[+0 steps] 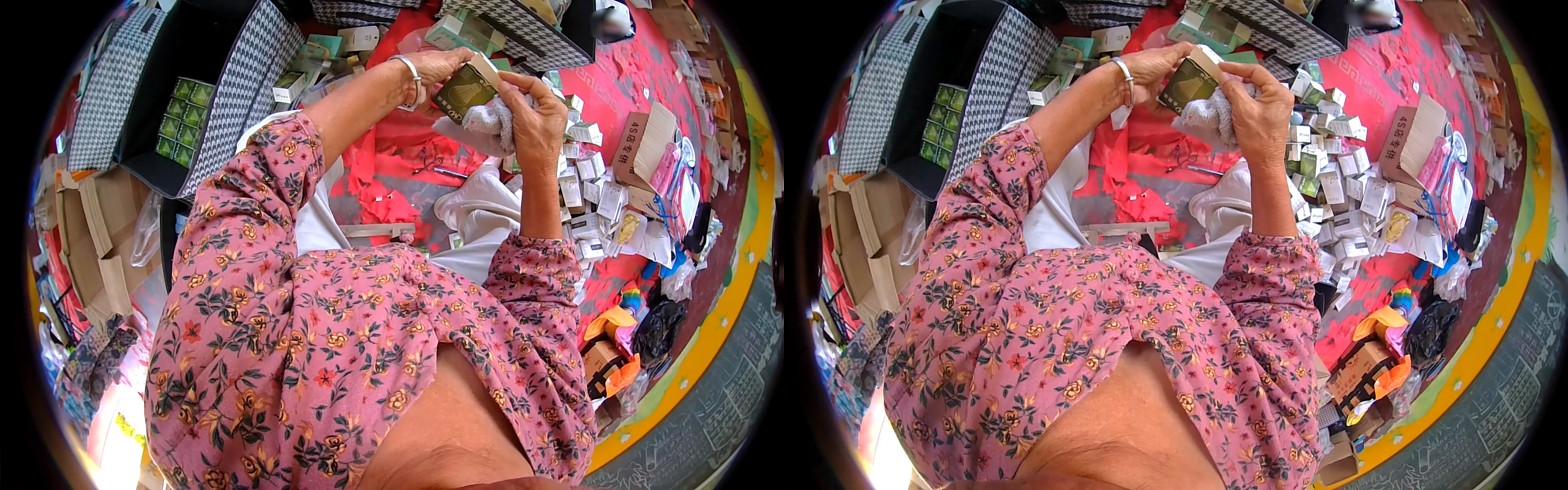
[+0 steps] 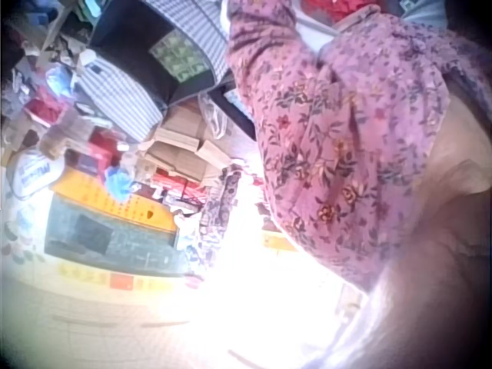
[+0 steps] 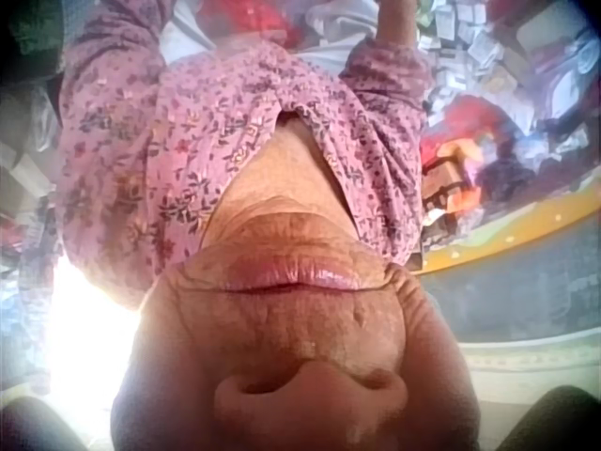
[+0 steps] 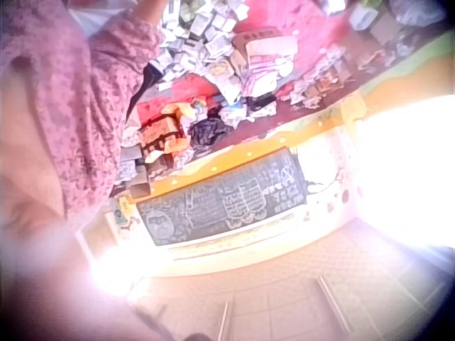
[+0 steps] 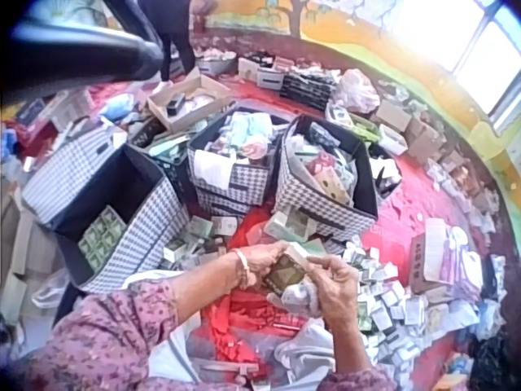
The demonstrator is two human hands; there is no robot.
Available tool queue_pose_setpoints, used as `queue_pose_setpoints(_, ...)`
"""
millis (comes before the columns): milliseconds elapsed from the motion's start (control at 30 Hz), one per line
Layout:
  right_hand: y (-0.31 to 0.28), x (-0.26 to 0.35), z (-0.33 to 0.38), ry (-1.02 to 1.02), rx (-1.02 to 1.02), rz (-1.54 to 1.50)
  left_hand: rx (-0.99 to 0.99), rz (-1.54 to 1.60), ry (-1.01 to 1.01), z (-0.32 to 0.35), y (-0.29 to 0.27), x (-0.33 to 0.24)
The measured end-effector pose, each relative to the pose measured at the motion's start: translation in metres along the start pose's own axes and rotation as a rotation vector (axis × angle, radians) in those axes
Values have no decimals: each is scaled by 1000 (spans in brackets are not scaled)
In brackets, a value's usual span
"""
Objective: The person picks up small boxes from a pile, wipes them with a cloth, and organizes them into a black storage bin while sitting on a floor cluttered with packaging materials.
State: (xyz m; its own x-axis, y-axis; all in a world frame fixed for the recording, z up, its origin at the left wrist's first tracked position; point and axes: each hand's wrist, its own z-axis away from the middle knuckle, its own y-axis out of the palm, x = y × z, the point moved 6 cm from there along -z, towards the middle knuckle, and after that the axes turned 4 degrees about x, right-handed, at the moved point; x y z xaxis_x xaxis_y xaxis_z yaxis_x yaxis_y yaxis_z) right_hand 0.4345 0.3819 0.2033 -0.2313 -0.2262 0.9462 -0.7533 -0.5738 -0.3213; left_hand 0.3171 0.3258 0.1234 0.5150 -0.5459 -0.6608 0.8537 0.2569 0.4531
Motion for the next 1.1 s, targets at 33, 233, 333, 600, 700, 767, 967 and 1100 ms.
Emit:
queue_pose_setpoints(33, -1, 0, 0, 1, -10, -8, -2, 13, 18, 1, 2, 0)
queue_pose_setpoints(233, -6, 3, -2, -17, -72, -29, 212, -32, 68, 0, 11, -3)
queue_pose_setpoints(333, -9, 0, -3, -15, -104, -97, 159, -58, 111, 10, 13, -11)
queue_pose_setpoints(600, -9, 8, 0, -172, -138, 155, 24, -287, 138, -2, -2, -11)
queue_pose_setpoints(700, -8, 6, 0, -92, -127, 40, -37, -403, 316, -9, -8, -12)
queue_pose_setpoints(767, -7, 8, 1, -110, -131, 90, -53, -436, 397, -11, -9, -15)
queue_pose_setpoints(967, -9, 25, -1, -328, -129, 309, -17, -508, 423, -8, -6, -18)
queue_pose_setpoints(1100, -4, 21, 0, -301, -144, 292, -15, -590, 396, -5, -5, -21)
